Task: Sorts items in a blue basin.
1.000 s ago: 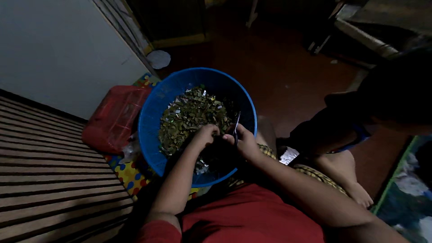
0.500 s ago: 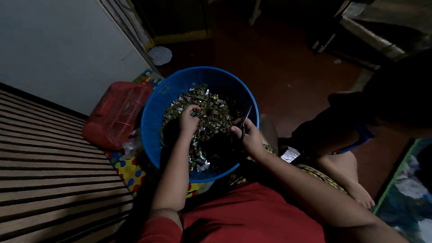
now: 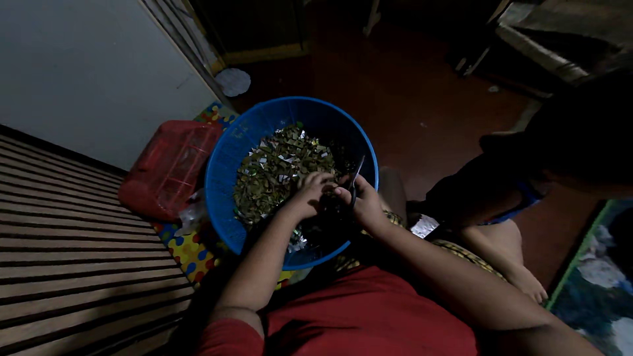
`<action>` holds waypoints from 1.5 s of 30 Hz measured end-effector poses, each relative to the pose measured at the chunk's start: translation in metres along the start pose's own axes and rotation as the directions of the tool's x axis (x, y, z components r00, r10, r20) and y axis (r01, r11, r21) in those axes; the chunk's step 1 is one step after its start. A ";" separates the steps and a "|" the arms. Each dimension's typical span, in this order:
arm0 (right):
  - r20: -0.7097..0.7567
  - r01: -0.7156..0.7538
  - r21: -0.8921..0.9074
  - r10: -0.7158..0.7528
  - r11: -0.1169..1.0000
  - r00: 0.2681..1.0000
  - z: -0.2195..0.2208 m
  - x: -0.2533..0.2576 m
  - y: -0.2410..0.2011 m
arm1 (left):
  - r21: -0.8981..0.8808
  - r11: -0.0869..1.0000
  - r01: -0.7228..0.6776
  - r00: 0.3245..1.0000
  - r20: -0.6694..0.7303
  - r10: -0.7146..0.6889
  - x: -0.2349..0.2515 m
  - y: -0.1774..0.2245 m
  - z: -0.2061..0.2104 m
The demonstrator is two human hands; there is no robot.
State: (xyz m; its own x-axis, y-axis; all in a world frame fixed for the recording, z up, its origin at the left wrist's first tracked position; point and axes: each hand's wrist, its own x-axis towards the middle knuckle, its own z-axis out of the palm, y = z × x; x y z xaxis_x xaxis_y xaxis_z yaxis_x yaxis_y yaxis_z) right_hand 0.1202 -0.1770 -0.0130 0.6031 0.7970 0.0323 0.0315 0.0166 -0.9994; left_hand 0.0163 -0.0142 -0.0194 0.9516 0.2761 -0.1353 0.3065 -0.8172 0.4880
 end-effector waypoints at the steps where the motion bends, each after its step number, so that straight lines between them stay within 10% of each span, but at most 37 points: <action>1: 0.007 0.005 -0.014 -0.005 1.000 1.000 0.000 -0.001 0.000 | 0.007 1.000 0.025 0.992 0.123 -0.026 -0.001 0.008 0.008; 5: 0.015 0.006 -0.058 -0.005 0.998 1.000 -0.001 -0.002 0.001 | 0.076 0.965 0.250 0.903 0.341 -0.261 -0.010 0.031 0.020; 24: -0.008 0.015 -0.049 -0.015 0.999 1.000 -0.001 -0.002 0.001 | -0.044 0.930 0.364 0.910 0.227 -0.346 0.006 0.019 0.009; 30: -0.022 0.015 -0.021 -0.016 1.000 1.000 -0.001 -0.001 -0.001 | 0.070 0.997 0.039 0.998 -0.055 -0.035 0.002 -0.006 -0.015; 45: -0.016 -0.003 -0.010 0.003 1.000 1.000 -0.001 0.000 -0.002 | -0.116 0.966 0.233 0.878 -0.403 -0.260 0.000 -0.030 -0.039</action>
State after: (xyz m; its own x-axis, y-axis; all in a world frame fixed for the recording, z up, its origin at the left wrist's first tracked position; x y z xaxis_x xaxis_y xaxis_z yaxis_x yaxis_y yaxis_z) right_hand 0.1209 -0.1781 -0.0112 0.6156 0.7875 0.0293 0.0377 0.0078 -0.9993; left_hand 0.0058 0.0300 -0.0001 0.7457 0.6584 0.1020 0.5146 -0.6665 0.5394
